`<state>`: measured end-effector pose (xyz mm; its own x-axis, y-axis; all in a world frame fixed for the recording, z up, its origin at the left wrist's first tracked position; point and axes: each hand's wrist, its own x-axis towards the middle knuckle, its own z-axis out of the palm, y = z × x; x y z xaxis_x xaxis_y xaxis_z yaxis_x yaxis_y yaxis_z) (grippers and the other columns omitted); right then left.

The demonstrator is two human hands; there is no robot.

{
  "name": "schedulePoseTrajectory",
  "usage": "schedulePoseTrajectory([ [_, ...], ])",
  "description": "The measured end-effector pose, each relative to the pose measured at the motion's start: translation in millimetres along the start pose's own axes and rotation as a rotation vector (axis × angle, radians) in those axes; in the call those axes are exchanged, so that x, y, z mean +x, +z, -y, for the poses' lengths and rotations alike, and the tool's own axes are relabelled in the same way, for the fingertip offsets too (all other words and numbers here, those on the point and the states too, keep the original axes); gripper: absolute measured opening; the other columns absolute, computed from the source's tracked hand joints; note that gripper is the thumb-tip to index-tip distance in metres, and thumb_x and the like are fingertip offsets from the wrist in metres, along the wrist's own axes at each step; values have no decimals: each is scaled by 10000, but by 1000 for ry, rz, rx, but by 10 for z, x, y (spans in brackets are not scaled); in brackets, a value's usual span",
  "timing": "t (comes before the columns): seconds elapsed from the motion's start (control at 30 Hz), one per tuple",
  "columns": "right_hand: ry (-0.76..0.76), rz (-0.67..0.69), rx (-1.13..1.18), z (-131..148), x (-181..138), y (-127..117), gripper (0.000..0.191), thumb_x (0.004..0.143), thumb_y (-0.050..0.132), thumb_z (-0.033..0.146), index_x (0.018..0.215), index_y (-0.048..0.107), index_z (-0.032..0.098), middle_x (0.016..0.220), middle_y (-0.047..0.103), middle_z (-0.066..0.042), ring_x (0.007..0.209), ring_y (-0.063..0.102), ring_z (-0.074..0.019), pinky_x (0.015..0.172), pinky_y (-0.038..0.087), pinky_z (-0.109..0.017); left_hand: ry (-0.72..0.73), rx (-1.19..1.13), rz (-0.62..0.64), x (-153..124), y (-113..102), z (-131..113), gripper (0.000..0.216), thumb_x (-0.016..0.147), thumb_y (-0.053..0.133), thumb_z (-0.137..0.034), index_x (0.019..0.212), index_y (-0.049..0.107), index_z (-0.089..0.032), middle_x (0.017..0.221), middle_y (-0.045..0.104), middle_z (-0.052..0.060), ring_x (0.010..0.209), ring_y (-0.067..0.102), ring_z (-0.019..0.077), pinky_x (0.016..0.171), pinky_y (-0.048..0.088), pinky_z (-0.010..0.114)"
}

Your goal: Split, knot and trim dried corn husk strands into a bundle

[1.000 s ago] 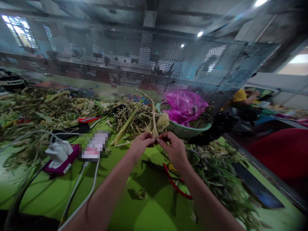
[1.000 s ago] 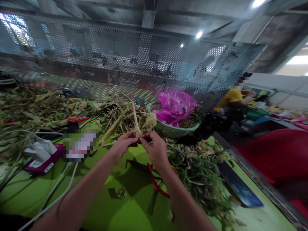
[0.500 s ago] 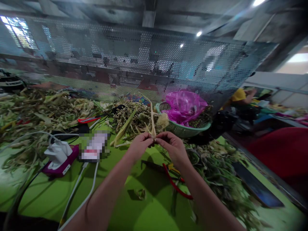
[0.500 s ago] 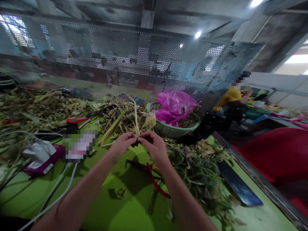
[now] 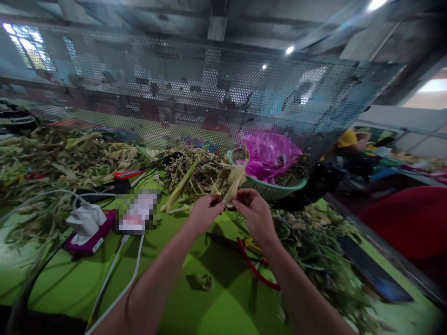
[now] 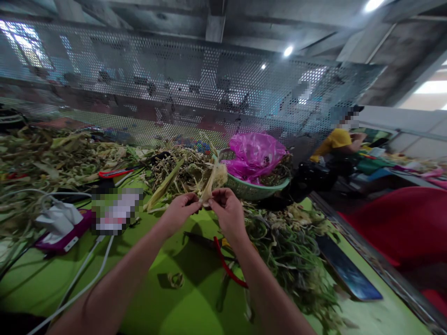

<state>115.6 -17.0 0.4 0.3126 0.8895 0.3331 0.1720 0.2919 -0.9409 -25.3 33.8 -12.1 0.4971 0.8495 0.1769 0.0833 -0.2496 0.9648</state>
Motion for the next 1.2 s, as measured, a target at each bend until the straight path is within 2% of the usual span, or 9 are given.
schedulePoseTrajectory([
  [0.17,-60,-22,-71,-32,14,-17,234,689,686,263,863,541,205,783,596,-22,722,603,-170,698,538,-326,-50,-40,-33,2,-5,-8,154,731,514,-305,667,537,-167,600,493,-21,588,425,118,571,311,247],
  [0.33,-135,-20,-141,-8,11,-84,184,772,629,293,920,567,202,788,617,-27,697,602,-170,680,518,-323,-65,-58,-105,-1,-30,25,133,707,525,-289,647,532,-171,577,474,-32,570,403,112,547,284,245],
  [0.6,-348,158,-408,104,-47,-1,89,782,654,262,856,691,229,817,609,-37,750,580,-174,679,469,-297,-122,-369,-67,6,-7,12,80,658,521,-218,602,490,-172,554,494,-22,551,433,100,577,334,231],
  [0.73,-355,144,-407,90,-36,-7,57,789,657,274,803,690,230,787,613,-31,752,583,-179,689,462,-301,-185,-514,-4,-38,-1,-70,72,651,552,-212,620,499,-173,599,519,-2,587,464,112,604,365,240],
  [0.9,-350,147,-341,93,-22,-27,83,766,683,293,820,702,233,850,596,-37,801,583,-182,707,467,-298,-196,-682,6,-63,3,-87,78,632,579,-190,639,503,-178,620,489,-15,591,448,101,619,393,241],
  [1.03,-324,155,-321,100,-28,-28,82,772,673,298,806,687,225,807,623,-30,774,590,-180,719,468,-306,-209,-713,37,-70,-2,-76,88,622,580,-187,663,503,-176,631,489,-24,596,460,93,622,410,230],
  [1.2,-327,196,-402,123,-31,-53,84,797,645,287,813,672,209,796,639,-28,766,591,-178,724,458,-298,-235,-667,92,-81,-15,-80,98,634,539,-193,729,545,-172,667,525,-13,629,499,100,626,427,231],
])
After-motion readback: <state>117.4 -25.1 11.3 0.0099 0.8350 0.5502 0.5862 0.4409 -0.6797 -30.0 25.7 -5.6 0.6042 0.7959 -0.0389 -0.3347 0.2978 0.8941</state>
